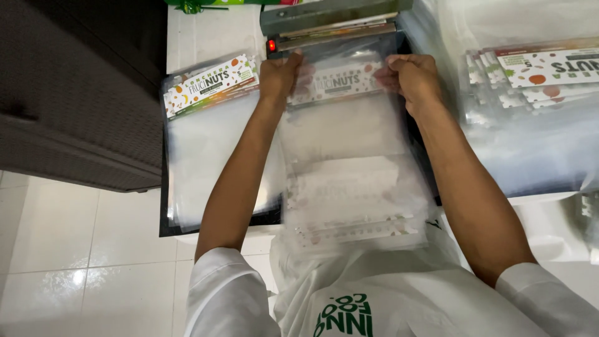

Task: Sealing plastic bags containing nuts using a manual heat sealer

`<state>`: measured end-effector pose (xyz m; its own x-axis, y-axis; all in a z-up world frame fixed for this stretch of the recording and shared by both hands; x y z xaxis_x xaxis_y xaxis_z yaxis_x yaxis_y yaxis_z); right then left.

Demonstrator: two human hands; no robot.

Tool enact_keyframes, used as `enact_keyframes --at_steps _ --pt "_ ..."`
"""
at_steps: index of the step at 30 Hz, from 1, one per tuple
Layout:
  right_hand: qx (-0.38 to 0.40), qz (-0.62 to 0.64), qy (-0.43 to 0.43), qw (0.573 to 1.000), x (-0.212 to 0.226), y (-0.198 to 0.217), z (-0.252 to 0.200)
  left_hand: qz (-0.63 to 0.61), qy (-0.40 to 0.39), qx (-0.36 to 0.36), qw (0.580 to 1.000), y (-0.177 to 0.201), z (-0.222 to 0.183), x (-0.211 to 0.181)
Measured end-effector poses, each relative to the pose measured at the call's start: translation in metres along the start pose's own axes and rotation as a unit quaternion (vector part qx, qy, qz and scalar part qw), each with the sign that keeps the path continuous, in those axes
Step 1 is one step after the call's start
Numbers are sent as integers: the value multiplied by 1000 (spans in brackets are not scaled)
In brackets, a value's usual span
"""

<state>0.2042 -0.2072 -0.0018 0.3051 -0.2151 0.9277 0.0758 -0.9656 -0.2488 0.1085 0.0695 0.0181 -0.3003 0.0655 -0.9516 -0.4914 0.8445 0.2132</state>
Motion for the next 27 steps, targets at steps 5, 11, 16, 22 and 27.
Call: enact_keyframes --at_steps 5,11,16,22,27 --pt "16 31 20 999 -4 -4 6 27 0 -15 1000 3 16 11" --pt "101 279 -44 954 -14 -1 6 16 -30 -1 999 0 8 10" --pt "98 -168 257 947 -31 32 32 37 7 -23 999 1 9 15" --pt "-11 -319 102 942 -33 34 0 7 -9 -38 999 0 20 26" --pt "-73 -210 96 970 -20 42 -17 26 1 -22 999 -1 6 17"
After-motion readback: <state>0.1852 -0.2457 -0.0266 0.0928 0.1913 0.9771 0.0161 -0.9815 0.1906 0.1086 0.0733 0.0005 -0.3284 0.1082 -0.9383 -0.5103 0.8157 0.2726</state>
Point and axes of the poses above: each hand's wrist, its own z-axis towards the middle knuckle, its own y-axis out of the back of the hand, x = y × z, the point moved 9 cm from there along z, towards the middle knuckle, and after that the axes turned 13 degrees about z, right-handed, at the moved point
